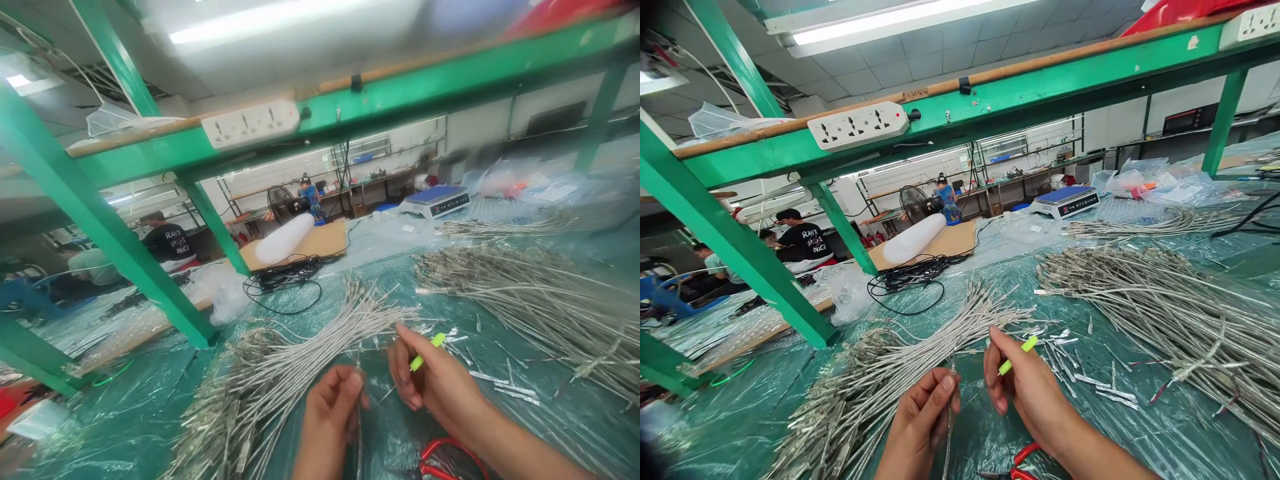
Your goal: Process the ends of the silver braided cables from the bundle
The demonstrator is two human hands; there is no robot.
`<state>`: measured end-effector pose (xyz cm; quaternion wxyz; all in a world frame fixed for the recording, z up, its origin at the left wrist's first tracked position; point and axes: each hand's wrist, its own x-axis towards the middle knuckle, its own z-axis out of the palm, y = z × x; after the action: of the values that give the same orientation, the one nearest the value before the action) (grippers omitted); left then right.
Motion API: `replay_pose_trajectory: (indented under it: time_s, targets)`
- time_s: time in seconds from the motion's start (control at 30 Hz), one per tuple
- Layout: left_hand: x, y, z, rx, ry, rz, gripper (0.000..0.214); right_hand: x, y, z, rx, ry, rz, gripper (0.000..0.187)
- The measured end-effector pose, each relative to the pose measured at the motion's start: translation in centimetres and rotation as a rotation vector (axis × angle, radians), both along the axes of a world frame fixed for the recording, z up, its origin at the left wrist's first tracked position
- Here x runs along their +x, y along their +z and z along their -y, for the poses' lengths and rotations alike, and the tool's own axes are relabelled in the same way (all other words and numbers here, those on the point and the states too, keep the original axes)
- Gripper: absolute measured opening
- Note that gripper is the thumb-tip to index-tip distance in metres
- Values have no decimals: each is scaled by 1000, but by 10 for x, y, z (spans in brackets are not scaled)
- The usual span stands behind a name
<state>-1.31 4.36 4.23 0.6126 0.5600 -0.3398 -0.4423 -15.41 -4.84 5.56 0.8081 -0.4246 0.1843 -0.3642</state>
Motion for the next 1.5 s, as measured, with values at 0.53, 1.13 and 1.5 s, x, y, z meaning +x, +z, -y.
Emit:
replay_pose_trajectory:
  time_s: [0.53, 1.13, 1.5]
  targets:
    - [-8, -1, -2, -4, -94, 52, 32, 5, -6, -4, -514, -81, -475, 25]
    - [-10, -12, -3, -94, 146, 427, 24, 5, -6, -9, -447, -86, -476, 27]
    - [-7, -12, -8, -344, 301, 1046, 11, 6, -11, -5, -363, -32, -419, 32]
